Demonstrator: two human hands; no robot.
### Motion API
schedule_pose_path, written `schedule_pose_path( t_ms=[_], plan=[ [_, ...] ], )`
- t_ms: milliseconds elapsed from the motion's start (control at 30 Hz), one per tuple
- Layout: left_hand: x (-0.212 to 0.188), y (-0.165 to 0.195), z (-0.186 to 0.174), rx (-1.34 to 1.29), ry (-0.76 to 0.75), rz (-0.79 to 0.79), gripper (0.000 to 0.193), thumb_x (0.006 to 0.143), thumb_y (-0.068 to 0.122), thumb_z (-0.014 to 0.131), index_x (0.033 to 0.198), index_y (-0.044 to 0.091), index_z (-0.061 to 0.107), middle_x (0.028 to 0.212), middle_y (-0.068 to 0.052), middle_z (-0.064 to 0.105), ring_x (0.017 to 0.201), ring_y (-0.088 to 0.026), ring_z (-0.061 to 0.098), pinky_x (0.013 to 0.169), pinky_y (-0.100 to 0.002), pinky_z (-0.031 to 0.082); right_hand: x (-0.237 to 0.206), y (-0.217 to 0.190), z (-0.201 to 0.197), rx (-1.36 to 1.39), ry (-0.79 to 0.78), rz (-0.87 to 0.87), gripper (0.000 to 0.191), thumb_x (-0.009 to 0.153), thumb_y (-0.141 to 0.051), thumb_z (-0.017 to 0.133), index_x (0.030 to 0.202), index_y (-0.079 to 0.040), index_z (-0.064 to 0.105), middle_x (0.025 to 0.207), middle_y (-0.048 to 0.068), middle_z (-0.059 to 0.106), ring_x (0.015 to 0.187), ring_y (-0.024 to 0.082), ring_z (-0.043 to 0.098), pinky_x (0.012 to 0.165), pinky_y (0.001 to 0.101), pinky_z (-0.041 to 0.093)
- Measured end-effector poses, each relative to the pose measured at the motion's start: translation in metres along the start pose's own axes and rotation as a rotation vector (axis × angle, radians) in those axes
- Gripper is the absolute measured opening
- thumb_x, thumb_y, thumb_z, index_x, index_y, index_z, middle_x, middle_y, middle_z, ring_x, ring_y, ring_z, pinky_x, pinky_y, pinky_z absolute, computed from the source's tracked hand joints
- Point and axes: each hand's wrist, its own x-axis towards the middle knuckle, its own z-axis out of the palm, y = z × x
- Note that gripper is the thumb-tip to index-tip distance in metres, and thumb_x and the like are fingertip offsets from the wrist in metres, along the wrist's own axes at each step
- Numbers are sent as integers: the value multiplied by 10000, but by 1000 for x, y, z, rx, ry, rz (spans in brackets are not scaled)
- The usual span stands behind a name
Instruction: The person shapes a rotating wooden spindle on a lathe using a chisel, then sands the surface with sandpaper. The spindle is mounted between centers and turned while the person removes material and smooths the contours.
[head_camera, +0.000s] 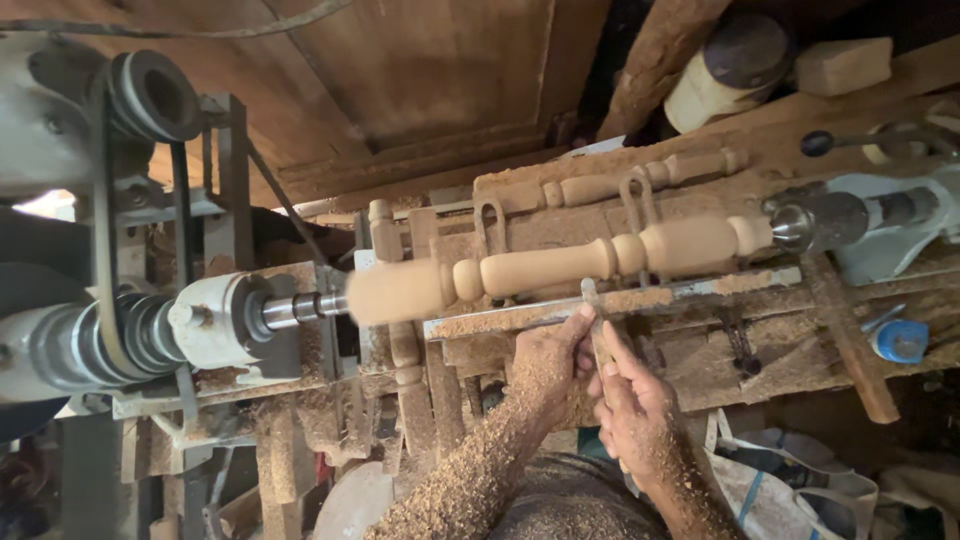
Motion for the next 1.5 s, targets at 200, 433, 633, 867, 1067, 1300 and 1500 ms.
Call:
schedule_pose_path(
  t_ms=[200, 433, 633, 867, 1067, 1300, 1500],
  plan=[
    [10, -22, 26, 12, -38, -7, 288, 917, 277, 781, 771, 36, 719, 641, -37, 655, 511, -111, 548, 483, -259, 432, 10, 11, -28, 60, 61, 52, 532, 1015, -166, 479, 1520, -333, 506, 807, 10, 540, 471, 68, 382, 350, 240, 323],
    [21, -34, 47, 124, 1, -50, 302, 919, 291, 759, 760, 37, 728, 621, -43, 654, 496, -115, 550, 474, -260, 432, 26, 20, -53, 9, 54, 25, 540, 1012, -182, 470, 1526, -349, 476, 789, 10, 543, 462, 67, 396, 344, 245, 347],
    [36, -42, 55, 79, 29, -26, 292, 924, 262, 770, 753, 32, 715, 605, -40, 637, 486, -123, 540, 463, -269, 425, 37, 17, -57, 43, 49, 39, 528, 1013, -206, 475, 1524, -338, 484, 796, 6, 541, 471, 68, 409, 347, 238, 353],
    [47, -47, 55, 19, -41, -3, 287, 942, 262, 746, 765, 39, 709, 625, -28, 648, 498, -112, 537, 465, -259, 407, 50, 16, -64, 39, 48, 62, 498, 1016, -263, 515, 1511, -324, 504, 815, 14, 523, 474, 76, 401, 330, 243, 316],
    [47, -53, 55, -12, -43, 14, 251, 951, 255, 724, 812, 46, 726, 669, -20, 665, 531, -102, 549, 482, -251, 418, 55, 16, -80, 10, -51, 85, 523, 1015, -267, 497, 1533, -331, 471, 823, 18, 512, 475, 72, 401, 334, 237, 328],
    [43, -52, 49, -10, -33, 9, 260, 967, 250, 712, 802, 49, 711, 659, -14, 654, 527, -101, 547, 478, -248, 419, 51, 10, -81, -79, -114, 72, 527, 1025, -257, 489, 1543, -344, 449, 828, 12, 515, 459, 74, 379, 333, 243, 333],
    [37, -44, 50, -13, 5, 10, 193, 943, 226, 717, 843, 61, 729, 663, -16, 666, 521, -105, 541, 475, -248, 406, 50, 6, -80, -124, -139, 77, 533, 1033, -253, 492, 1555, -350, 443, 835, 12, 538, 465, 69, 389, 338, 238, 339]
  ],
)
